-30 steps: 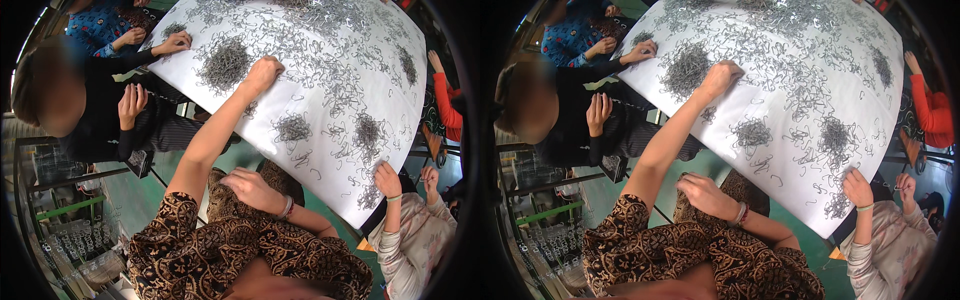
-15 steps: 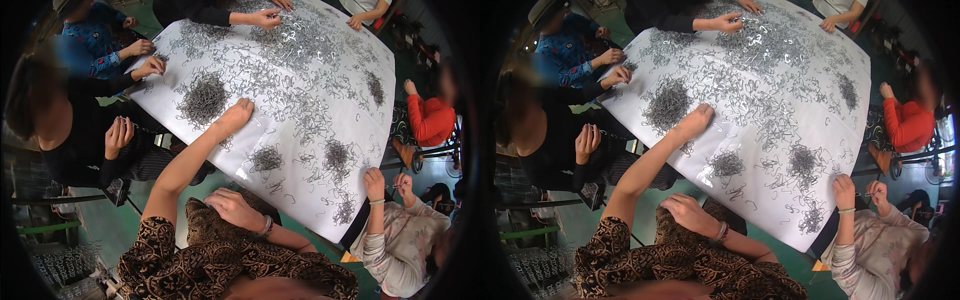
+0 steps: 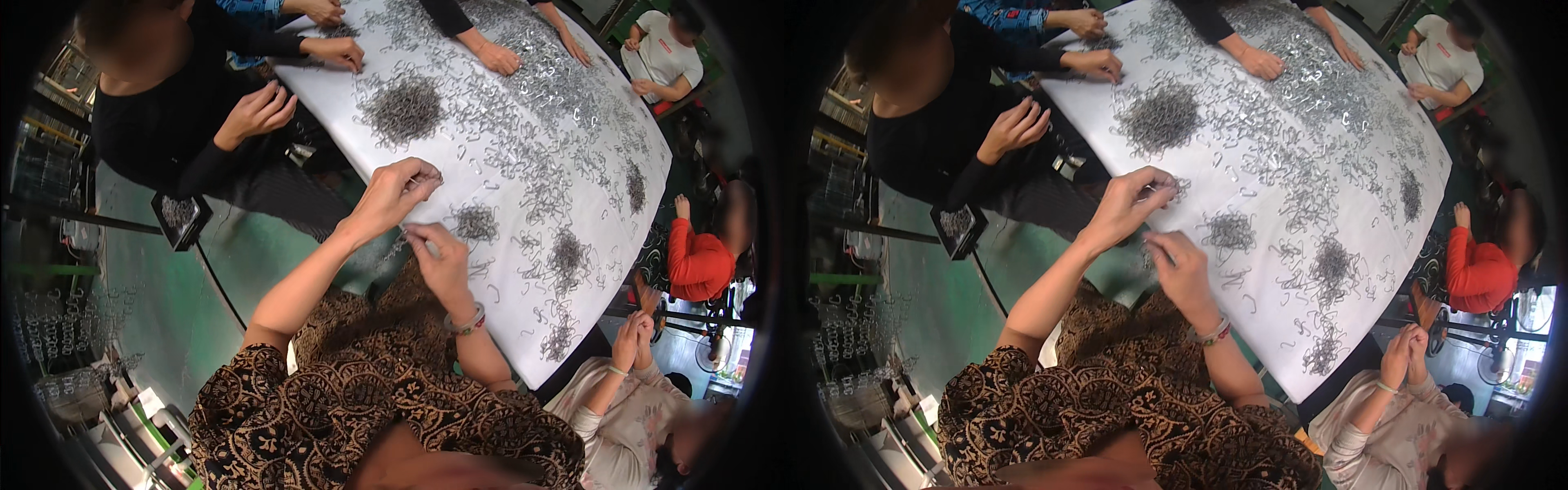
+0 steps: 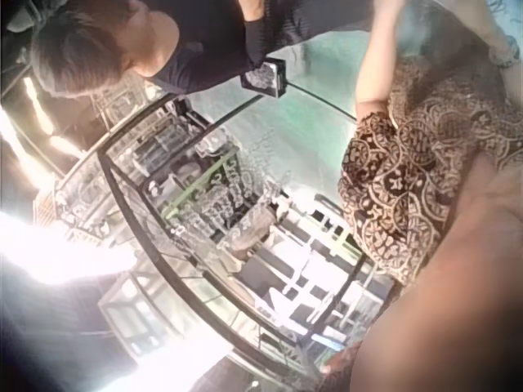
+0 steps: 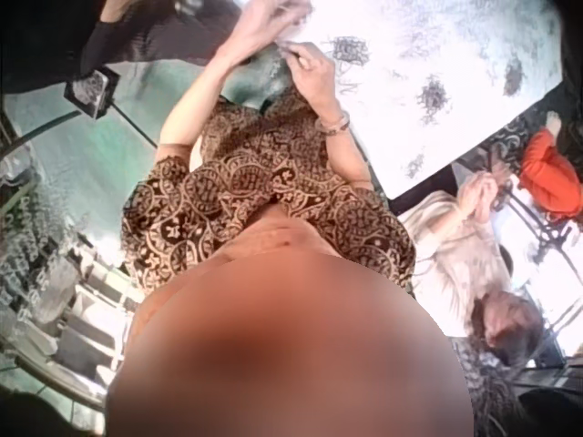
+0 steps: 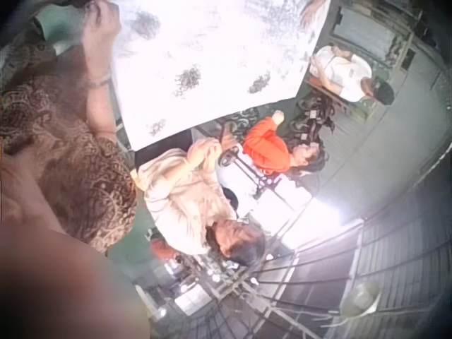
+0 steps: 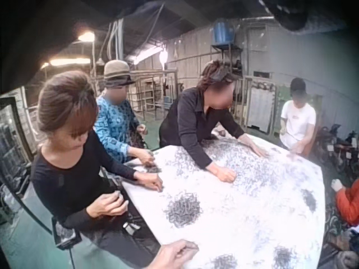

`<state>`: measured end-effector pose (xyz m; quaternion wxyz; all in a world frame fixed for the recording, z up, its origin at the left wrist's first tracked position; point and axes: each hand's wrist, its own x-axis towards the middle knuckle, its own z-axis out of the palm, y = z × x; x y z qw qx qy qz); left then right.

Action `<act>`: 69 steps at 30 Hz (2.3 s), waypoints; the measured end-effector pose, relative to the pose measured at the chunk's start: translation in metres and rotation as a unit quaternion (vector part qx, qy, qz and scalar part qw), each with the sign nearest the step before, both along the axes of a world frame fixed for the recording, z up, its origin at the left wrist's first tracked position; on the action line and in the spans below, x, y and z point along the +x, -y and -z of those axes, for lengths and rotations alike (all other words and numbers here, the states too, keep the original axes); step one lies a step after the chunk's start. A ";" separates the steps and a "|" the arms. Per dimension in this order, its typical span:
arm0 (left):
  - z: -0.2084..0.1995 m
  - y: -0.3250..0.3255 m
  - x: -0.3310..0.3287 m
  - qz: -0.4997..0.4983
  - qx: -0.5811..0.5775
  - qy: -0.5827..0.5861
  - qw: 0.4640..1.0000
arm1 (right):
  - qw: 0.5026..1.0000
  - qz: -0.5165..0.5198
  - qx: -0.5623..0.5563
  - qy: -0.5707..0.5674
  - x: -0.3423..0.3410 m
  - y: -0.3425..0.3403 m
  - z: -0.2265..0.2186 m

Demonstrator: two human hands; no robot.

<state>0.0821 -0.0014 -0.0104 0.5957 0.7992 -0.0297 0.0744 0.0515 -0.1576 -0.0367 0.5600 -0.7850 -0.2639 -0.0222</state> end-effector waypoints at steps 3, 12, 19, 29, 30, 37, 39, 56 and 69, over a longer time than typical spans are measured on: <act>-0.013 -0.005 -0.059 -0.001 0.045 0.078 0.996 | 0.998 0.034 0.029 -0.040 -0.003 -0.002 0.001; -0.004 0.005 -0.087 -0.092 0.147 0.175 0.969 | 0.995 0.030 0.083 -0.046 -0.014 -0.004 -0.010; 0.004 0.015 -0.080 -0.108 -0.056 0.092 0.988 | 0.991 0.065 0.112 -0.019 -0.007 -0.008 -0.015; 0.005 -0.003 -0.074 -0.098 -0.068 0.040 0.992 | 0.920 0.099 -0.364 0.109 0.155 0.105 0.054; 0.005 -0.003 -0.074 -0.098 -0.069 0.046 0.992 | 0.918 0.084 -0.374 0.103 0.159 0.108 0.065; 0.012 -0.005 -0.079 -0.111 -0.035 0.078 0.990 | 0.955 0.116 -0.260 0.085 0.138 0.070 0.048; 0.016 -0.005 -0.081 -0.104 -0.029 0.054 0.993 | 0.980 0.077 -0.180 0.041 0.111 0.052 0.023; 0.024 -0.005 -0.067 -0.021 -0.035 0.037 0.998 | 0.995 -0.090 -0.021 0.037 0.041 0.003 -0.053; 0.071 -0.081 0.034 -0.208 0.178 0.030 0.961 | 0.996 -0.084 0.033 -0.004 0.025 -0.017 -0.037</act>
